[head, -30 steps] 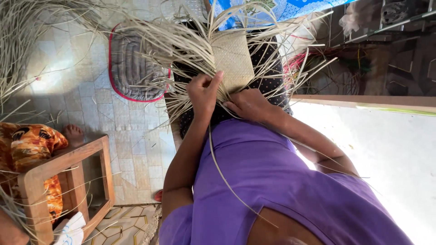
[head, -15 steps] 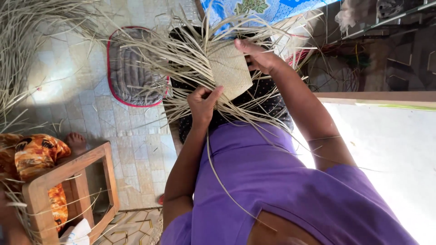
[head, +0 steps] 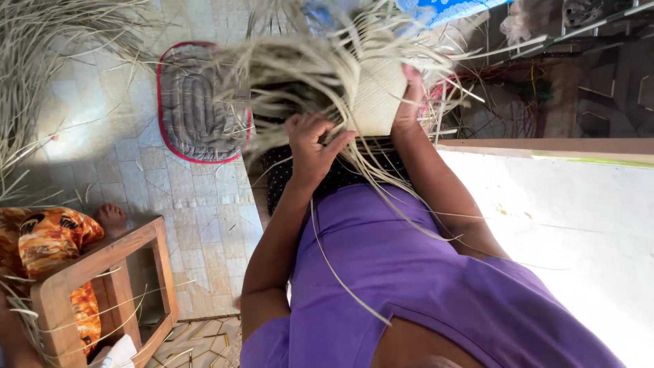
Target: A person is weaving a hat using long, thin strands of straw.
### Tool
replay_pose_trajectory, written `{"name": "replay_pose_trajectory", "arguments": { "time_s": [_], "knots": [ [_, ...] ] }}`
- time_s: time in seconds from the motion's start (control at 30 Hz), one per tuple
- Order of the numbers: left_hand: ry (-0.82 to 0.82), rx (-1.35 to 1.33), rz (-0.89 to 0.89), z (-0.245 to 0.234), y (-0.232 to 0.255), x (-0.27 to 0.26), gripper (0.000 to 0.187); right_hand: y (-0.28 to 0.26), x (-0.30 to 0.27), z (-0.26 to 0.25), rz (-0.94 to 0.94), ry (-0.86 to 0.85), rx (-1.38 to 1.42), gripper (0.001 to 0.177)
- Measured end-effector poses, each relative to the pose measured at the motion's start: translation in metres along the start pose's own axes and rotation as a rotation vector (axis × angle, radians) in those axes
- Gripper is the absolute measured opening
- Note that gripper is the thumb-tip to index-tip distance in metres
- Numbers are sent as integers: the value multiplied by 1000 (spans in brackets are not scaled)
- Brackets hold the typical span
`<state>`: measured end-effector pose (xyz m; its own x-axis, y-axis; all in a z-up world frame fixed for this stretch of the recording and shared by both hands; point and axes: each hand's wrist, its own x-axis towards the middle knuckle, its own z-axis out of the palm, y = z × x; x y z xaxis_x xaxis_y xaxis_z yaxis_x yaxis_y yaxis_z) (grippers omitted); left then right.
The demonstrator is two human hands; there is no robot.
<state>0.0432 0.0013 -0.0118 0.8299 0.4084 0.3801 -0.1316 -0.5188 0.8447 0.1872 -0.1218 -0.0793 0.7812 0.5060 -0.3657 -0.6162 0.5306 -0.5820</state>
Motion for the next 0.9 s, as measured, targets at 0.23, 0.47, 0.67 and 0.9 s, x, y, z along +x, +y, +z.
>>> {"name": "replay_pose_trajectory", "arguments": {
  "time_s": [0.23, 0.47, 0.67, 0.9],
  "knots": [
    [-198, 73, 90, -19, -11, 4, 48, 6, 15, -27, -6, -142, 69, 46],
    [-153, 564, 157, -61, -57, -11, 32, 13, 41, -33, -20, 147, -283, 50],
    [-54, 930, -283, -128, -187, -48, 33, 5, 19, -6, 54, -77, -118, 58],
    [-286, 1061, -535, -153, -138, -43, 52, 10, 16, -1, 53, -35, -214, 58]
  ]
}}
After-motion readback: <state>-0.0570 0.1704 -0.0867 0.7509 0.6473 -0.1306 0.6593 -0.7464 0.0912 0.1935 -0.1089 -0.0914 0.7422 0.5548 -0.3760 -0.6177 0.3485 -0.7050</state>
